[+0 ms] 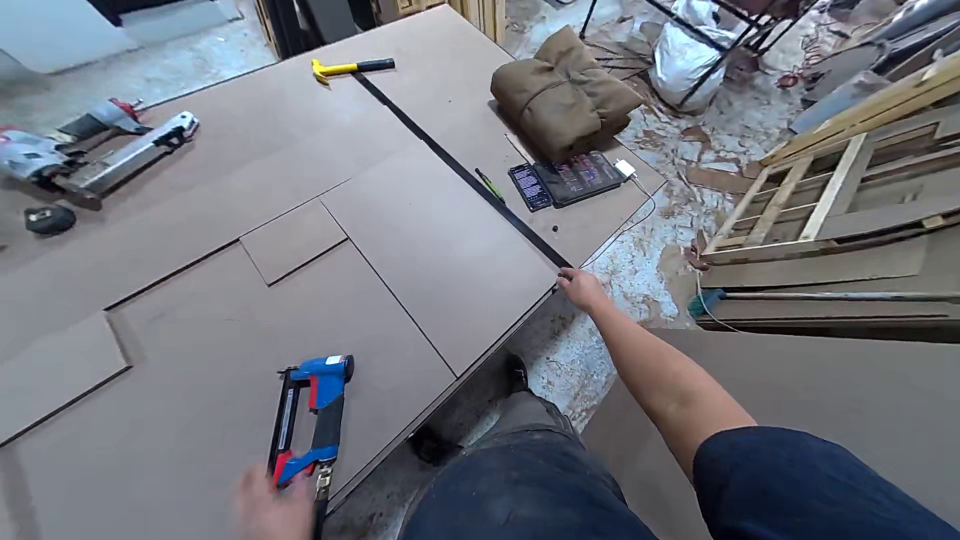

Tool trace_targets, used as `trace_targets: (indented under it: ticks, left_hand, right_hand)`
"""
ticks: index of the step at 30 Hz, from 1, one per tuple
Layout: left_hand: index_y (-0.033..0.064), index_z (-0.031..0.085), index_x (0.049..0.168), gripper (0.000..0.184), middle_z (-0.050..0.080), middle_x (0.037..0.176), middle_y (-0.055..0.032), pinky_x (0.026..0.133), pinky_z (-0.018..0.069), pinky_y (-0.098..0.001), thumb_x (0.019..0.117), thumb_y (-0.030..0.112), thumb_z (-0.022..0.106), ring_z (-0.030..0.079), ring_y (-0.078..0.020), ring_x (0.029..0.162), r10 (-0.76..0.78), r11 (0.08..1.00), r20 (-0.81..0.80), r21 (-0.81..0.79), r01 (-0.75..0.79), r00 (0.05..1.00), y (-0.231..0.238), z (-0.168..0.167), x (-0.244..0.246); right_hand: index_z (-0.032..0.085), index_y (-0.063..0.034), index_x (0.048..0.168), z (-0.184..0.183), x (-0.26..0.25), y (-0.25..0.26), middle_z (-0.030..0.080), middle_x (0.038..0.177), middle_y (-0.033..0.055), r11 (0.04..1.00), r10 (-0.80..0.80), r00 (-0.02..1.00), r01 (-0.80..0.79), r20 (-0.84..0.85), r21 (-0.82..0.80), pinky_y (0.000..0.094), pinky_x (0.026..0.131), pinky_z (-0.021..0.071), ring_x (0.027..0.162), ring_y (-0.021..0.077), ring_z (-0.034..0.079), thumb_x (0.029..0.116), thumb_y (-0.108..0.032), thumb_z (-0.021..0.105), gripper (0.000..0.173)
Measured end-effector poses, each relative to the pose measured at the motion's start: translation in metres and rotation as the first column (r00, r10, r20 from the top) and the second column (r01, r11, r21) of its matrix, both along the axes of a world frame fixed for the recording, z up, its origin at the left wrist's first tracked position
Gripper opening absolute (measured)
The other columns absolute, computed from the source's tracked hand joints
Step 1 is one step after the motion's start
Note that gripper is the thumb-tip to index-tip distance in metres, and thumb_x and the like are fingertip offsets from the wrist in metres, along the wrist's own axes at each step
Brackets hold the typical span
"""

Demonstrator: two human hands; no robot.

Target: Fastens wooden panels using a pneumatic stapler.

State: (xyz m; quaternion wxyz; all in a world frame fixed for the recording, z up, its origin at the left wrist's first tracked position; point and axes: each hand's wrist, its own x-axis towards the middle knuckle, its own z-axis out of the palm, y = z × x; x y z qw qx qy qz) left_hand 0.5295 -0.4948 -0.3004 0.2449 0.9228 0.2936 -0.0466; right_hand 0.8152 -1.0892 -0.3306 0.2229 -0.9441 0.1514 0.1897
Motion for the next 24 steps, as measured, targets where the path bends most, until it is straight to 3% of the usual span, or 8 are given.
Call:
trace_targets:
  ticks: [3, 6, 8, 11, 14, 24]
  left_hand:
    - [0.0047, 0.049, 0.152, 0.065, 0.046, 0.153, -0.0278, 0.116, 0.0392, -0.0603, 0.0923, 0.022, 0.069, 0.045, -0.0454, 0.142, -0.314, 0.948, -0.062, 0.023, 0.316, 0.947, -0.118, -0.020, 0.060]
    - [0.0154, 0.046, 0.156, 0.073, 0.056, 0.143, -0.0229, 0.108, 0.0479, -0.0563, 0.0897, 0.031, 0.075, 0.055, -0.0409, 0.131, -0.433, 0.898, -0.179, -0.002, 0.440, 0.883, -0.211, -0.034, 0.103]
    - [0.0206, 0.044, 0.157, 0.077, 0.059, 0.138, -0.0214, 0.105, 0.0491, -0.0550, 0.0881, 0.036, 0.074, 0.058, -0.0390, 0.126, -0.449, 0.882, -0.252, 0.030, 0.471, 0.857, -0.244, -0.041, 0.124]
    - [0.0202, 0.041, 0.160, 0.077, 0.057, 0.138, -0.0203, 0.107, 0.0484, -0.0487, 0.0904, 0.038, 0.069, 0.056, -0.0355, 0.128, -0.387, 0.900, -0.374, 0.044, 0.433, 0.843, -0.263, -0.042, 0.139]
    - [0.0174, 0.044, 0.158, 0.071, 0.057, 0.139, -0.0199, 0.107, 0.0485, -0.0444, 0.0934, 0.039, 0.065, 0.056, -0.0335, 0.129, -0.367, 0.908, -0.397, 0.047, 0.417, 0.842, -0.262, -0.046, 0.140]
    - [0.0167, 0.050, 0.154, 0.067, 0.061, 0.136, -0.0189, 0.107, 0.0490, -0.0457, 0.0917, 0.037, 0.066, 0.058, -0.0331, 0.127, -0.361, 0.916, -0.363, 0.033, 0.399, 0.859, -0.259, -0.051, 0.135]
  right_hand:
    - [0.074, -0.0183, 0.124, -0.009, 0.012, 0.005, 0.072, 0.124, 0.0126, 0.995, -0.024, 1.000, 0.024, 0.006, 0.095, 0.0613, 0.101, 0.0510, 0.118, 0.0325, 0.066, 0.1007, -0.036, 0.061, 0.032]
    - [0.077, -0.0179, 0.115, -0.014, 0.015, 0.000, 0.073, 0.118, 0.0106, 0.984, -0.093, 0.996, 0.091, 0.005, 0.156, 0.0595, 0.098, 0.0522, 0.113, 0.0311, 0.068, 0.0979, -0.036, 0.066, 0.027]
    - [0.078, -0.0195, 0.113, -0.021, 0.014, -0.004, 0.073, 0.117, 0.0085, 0.981, -0.094, 0.995, 0.088, 0.027, 0.171, 0.0583, 0.096, 0.0533, 0.111, 0.0295, 0.068, 0.0973, -0.038, 0.068, 0.026]
    - [0.077, -0.0210, 0.116, -0.032, 0.007, -0.007, 0.072, 0.117, 0.0060, 0.984, -0.043, 0.997, 0.031, 0.066, 0.175, 0.0566, 0.095, 0.0545, 0.110, 0.0265, 0.068, 0.0984, -0.040, 0.067, 0.028]
    - [0.076, -0.0202, 0.120, -0.036, 0.007, -0.010, 0.072, 0.120, 0.0049, 0.987, 0.011, 0.997, -0.022, 0.075, 0.158, 0.0520, 0.099, 0.0537, 0.112, 0.0235, 0.068, 0.0998, -0.041, 0.064, 0.031]
    - [0.073, -0.0193, 0.125, -0.042, 0.003, -0.012, 0.070, 0.126, 0.0037, 0.986, 0.109, 0.986, -0.124, 0.127, 0.114, 0.0506, 0.100, 0.0541, 0.116, 0.0227, 0.067, 0.1010, -0.042, 0.061, 0.035]
